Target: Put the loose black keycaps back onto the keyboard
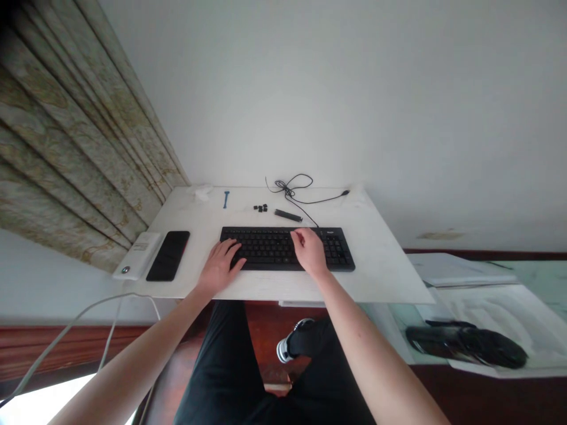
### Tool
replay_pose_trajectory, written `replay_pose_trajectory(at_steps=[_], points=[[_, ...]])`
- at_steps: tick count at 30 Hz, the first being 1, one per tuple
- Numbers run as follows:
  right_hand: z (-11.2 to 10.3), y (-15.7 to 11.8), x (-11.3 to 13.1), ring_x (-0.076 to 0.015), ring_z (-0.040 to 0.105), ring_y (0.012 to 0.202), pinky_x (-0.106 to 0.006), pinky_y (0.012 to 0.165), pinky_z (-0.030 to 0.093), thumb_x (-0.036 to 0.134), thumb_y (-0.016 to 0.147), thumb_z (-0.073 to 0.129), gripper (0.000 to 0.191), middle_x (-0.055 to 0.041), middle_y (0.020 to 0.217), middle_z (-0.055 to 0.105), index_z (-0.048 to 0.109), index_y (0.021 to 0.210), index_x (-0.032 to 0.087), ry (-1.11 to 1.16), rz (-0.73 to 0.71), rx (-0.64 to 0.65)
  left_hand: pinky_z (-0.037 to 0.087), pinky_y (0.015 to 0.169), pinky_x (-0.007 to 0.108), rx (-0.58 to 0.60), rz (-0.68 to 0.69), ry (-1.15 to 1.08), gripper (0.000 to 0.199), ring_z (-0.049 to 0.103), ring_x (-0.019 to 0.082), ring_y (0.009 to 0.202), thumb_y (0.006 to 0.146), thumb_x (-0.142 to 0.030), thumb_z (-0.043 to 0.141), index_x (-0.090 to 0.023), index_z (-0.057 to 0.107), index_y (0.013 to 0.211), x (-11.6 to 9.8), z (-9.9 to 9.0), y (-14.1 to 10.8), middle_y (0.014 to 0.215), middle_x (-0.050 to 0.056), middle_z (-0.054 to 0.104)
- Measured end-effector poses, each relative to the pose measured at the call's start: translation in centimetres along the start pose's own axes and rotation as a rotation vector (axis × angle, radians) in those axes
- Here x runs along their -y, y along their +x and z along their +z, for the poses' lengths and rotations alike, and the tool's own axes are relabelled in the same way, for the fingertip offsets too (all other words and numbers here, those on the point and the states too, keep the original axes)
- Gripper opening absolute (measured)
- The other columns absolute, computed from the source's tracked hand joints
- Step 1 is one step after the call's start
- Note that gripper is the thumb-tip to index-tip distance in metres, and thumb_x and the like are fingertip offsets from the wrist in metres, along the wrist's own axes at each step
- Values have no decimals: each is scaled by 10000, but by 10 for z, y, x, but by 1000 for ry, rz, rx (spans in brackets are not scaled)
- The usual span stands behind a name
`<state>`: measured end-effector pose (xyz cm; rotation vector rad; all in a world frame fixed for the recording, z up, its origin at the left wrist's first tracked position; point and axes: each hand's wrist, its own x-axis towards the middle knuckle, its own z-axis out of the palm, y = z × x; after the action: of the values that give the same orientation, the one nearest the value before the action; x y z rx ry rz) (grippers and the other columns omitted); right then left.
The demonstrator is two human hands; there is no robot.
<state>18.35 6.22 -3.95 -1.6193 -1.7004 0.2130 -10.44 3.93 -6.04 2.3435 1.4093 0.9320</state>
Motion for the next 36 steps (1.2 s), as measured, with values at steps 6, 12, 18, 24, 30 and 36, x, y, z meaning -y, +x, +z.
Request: replay_pose_trajectory(at_steps=[6,12,18,24,30,36], points=[[-29,-36,-43,-238,560,791,-345,751,387,418,997,394,386,-99,801,644,658,855,175,-288,-65,-138,247,1168,560,-18,9,50,376,492,328,1285,927,-404,552,-206,621,1238,-1,2,2,1304,143,599],[-24,-37,-38,-247,547,870,-355,785,342,404,1009,396,387,-115,903,656,668,850,178,-417,-138,-12,382,1059,500,-73,-53,35,292,550,314,1149,929,-325,522,-186,647,1153,-6,11,67,1207,151,612],[-28,-36,-33,-237,542,878,-352,794,332,397,1021,391,391,-107,905,647,664,851,174,-464,-135,-13,441,947,458,191,-132,321,337,548,320,1121,900,-180,486,-140,612,1209,-21,37,152,1213,184,584],[-27,-36,-36,-222,533,855,-345,788,328,392,1022,404,380,-90,876,641,658,843,174,-448,-157,-47,412,967,463,289,-217,442,290,536,322,1149,907,-101,430,-108,645,1102,-27,60,178,1166,203,598],[-27,-35,-38,-219,532,856,-348,798,324,382,1021,409,366,-90,885,641,657,849,175,-429,-161,-41,436,945,417,298,-255,421,287,575,292,1107,948,-119,391,-117,629,1110,-21,65,179,1128,189,632],[-28,-36,-38,-220,536,866,-347,805,325,367,1018,418,348,-90,891,640,657,855,173,-419,-148,-37,463,915,398,245,-307,284,188,622,270,1023,922,-141,488,-156,666,981,-18,55,176,1039,148,684]])
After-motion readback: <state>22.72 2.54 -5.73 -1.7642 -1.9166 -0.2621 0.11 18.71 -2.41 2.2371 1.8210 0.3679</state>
